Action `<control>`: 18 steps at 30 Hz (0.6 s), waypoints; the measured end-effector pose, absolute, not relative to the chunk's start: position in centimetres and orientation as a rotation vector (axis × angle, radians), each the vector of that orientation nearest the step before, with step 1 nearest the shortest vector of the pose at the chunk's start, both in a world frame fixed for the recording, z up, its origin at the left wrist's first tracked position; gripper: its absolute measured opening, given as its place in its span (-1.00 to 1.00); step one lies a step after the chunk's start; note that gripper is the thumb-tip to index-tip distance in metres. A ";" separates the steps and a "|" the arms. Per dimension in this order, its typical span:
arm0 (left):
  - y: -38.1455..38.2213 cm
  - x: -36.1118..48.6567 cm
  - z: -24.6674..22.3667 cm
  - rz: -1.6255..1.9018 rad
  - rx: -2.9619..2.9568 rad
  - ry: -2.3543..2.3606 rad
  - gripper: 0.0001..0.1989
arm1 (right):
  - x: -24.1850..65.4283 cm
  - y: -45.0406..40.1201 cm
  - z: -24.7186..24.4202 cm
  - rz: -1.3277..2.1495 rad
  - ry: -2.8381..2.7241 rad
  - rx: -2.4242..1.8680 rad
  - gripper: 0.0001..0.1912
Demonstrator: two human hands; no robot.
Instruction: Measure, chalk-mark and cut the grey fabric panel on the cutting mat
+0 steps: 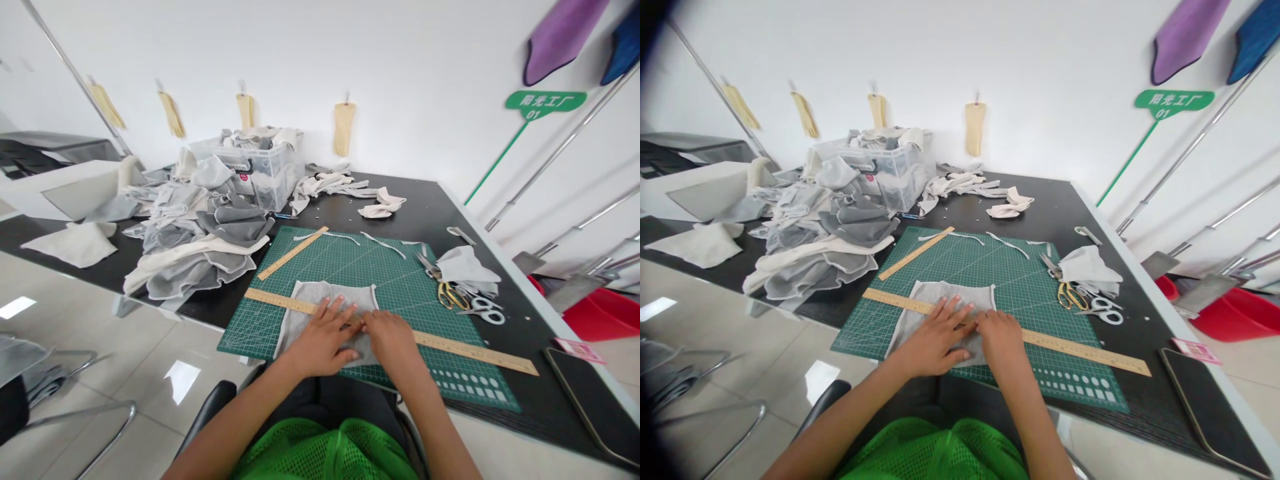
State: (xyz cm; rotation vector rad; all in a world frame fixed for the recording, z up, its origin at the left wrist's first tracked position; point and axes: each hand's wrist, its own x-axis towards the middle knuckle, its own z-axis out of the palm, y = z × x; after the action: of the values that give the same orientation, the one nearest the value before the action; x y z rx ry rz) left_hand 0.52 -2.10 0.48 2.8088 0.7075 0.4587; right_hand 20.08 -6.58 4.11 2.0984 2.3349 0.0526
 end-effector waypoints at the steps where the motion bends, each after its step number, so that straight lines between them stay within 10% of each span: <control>1: -2.0 0.5 0.6 0.456 2.813 0.693 -0.31 | 20.1 -6.5 4.0 0.065 2.342 2.095 -0.80; 18: -3.6 -0.3 2.1 0.304 2.653 0.328 -0.27 | 21.9 -6.0 3.3 0.107 2.403 2.035 -0.80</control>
State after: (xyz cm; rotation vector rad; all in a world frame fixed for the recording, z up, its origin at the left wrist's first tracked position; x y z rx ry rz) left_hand -0.31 -3.56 2.14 2.6533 0.3280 0.3039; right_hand 21.87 -6.04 3.26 2.0348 2.4028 0.1069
